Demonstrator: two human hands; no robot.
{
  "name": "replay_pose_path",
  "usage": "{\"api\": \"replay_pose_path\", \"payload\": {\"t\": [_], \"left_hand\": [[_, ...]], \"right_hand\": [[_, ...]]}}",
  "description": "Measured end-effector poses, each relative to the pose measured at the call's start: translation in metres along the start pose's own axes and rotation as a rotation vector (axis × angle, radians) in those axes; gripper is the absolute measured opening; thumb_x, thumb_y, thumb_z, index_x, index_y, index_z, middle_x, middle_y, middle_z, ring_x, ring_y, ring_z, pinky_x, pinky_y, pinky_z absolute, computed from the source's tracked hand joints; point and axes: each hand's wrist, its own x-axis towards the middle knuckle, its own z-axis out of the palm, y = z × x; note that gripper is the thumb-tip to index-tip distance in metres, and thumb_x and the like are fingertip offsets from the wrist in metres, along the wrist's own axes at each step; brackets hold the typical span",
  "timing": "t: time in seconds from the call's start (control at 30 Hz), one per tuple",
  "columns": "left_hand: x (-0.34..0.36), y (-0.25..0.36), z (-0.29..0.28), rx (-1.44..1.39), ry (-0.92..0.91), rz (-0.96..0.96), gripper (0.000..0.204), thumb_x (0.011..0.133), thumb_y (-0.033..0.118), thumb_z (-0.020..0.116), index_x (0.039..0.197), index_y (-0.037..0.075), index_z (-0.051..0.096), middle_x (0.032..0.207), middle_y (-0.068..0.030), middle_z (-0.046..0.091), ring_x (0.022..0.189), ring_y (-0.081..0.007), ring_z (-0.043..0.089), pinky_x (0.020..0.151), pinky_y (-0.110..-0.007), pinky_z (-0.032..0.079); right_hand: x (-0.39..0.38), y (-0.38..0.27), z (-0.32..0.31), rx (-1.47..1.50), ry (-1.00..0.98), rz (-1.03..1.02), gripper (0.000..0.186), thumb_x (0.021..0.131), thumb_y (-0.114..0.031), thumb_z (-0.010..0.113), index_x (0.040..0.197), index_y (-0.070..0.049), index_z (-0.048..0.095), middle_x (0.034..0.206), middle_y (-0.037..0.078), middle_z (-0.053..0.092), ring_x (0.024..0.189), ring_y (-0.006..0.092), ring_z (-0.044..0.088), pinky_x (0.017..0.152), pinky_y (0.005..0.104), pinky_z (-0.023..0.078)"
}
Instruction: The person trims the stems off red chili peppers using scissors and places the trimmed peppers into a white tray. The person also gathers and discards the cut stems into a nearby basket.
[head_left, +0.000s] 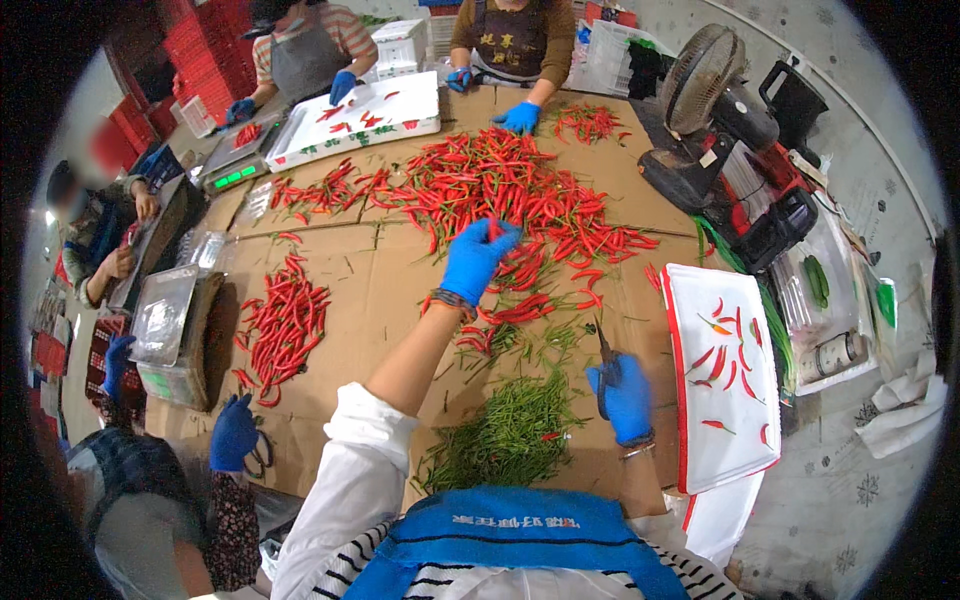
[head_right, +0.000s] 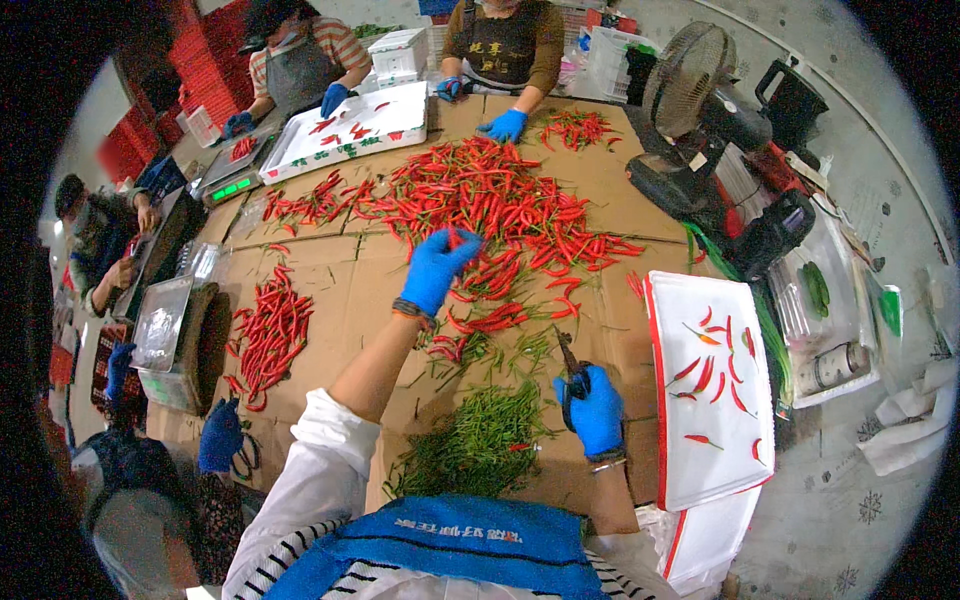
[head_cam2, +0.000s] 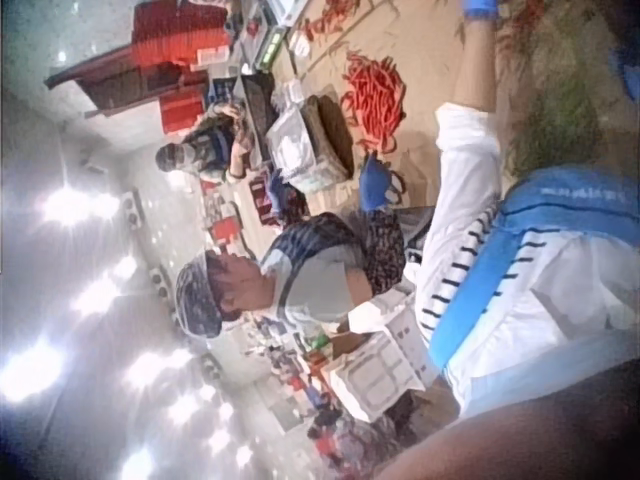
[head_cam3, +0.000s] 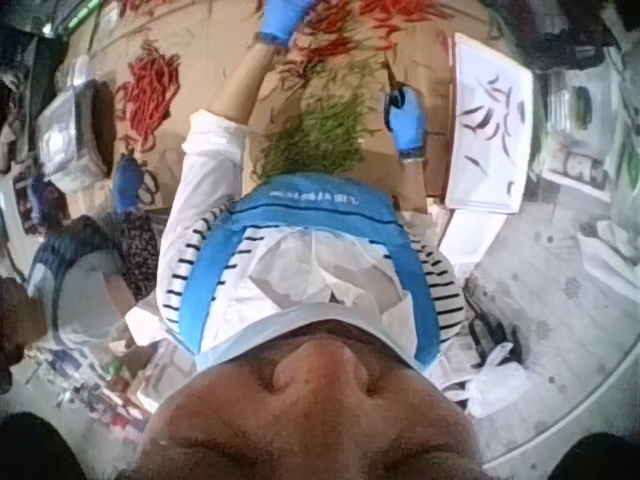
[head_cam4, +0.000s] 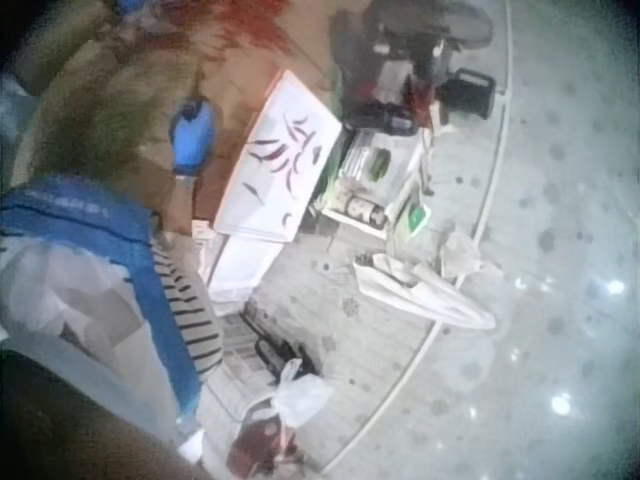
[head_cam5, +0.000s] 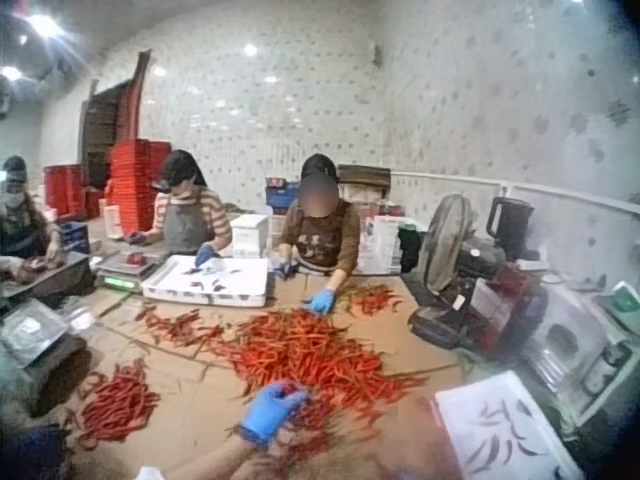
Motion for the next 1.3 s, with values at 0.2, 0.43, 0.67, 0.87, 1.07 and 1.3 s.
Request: {"api": "replay_pose_path", "payload": {"t": [0.2, 0.43, 0.67, 0.87, 1.07, 1.3], "left_hand": [[-0.062, 0.051, -0.020, -0.850, 0.028, -0.404, 0.024, 0.087, 0.026, 0.058, 0.102, 0.008, 0.061, 0.073, 0.0036, 0.054, 0.055, -0.0028, 0.039, 0.047, -0.018, 0.029], [-0.102, 0.057, -0.019, -1.055, 0.032, -0.434, 0.026, 0.089, 0.025, 0.057, 0.106, 0.006, 0.057, 0.073, 0.0021, 0.053, 0.056, -0.0056, 0.041, 0.047, -0.018, 0.031], [-0.108, 0.041, -0.025, -1.067, 0.035, -0.416, 0.026, 0.089, 0.024, 0.056, 0.107, 0.005, 0.056, 0.078, 0.0011, 0.052, 0.055, -0.0059, 0.040, 0.047, -0.018, 0.032], [-0.099, -0.054, -0.158, -1.411, 0.430, -0.189, 0.021, 0.090, 0.023, 0.053, 0.104, 0.008, 0.057, 0.072, 0.0023, 0.054, 0.057, -0.0049, 0.048, 0.052, -0.016, 0.042], [-0.109, -0.083, -0.202, -1.973, 0.325, -0.473, 0.026, 0.088, 0.021, 0.054, 0.109, 0.006, 0.059, 0.100, -0.0082, 0.064, 0.080, -0.0152, 0.060, 0.071, -0.023, 0.047], [-0.074, -0.054, -0.034, 0.927, -0.236, 0.288, 0.018, 0.073, 0.009, 0.061, 0.089, 0.015, 0.068, 0.091, -0.0098, 0.061, 0.084, -0.0299, 0.059, 0.070, -0.038, 0.049]], "right_hand": [[0.002, -0.069, 0.020, 0.012, -0.133, -0.072, 0.037, 0.075, -0.028, 0.073, 0.088, -0.002, 0.050, 0.066, 0.007, 0.050, 0.058, 0.0178, 0.047, 0.055, 0.0329, 0.041], [0.006, -0.108, 0.040, 0.056, -0.078, -0.214, 0.046, 0.075, -0.024, 0.074, 0.104, 0.001, 0.049, 0.075, 0.004, 0.052, 0.064, 0.0131, 0.048, 0.059, 0.0303, 0.042], [0.005, -0.093, 0.053, 0.306, -0.055, -0.113, 0.031, 0.074, -0.026, 0.074, 0.082, -0.006, 0.052, 0.061, 0.005, 0.055, 0.054, 0.0205, 0.052, 0.053, 0.0346, 0.041], [0.021, -0.020, 0.032, 0.135, 0.131, -0.011, 0.030, 0.079, -0.032, 0.067, 0.085, -0.006, 0.053, 0.067, 0.013, 0.060, 0.060, 0.0301, 0.058, 0.056, 0.0395, 0.044], [0.013, 0.032, 0.017, -0.400, 0.243, 0.054, 0.031, 0.076, -0.036, 0.067, 0.091, -0.010, 0.058, 0.077, 0.016, 0.063, 0.070, 0.0374, 0.060, 0.059, 0.0442, 0.047], [0.013, 0.022, 0.013, -0.424, 0.206, 0.064, 0.031, 0.075, -0.035, 0.067, 0.094, -0.011, 0.061, 0.080, 0.015, 0.064, 0.072, 0.0357, 0.061, 0.061, 0.0426, 0.049]]}}
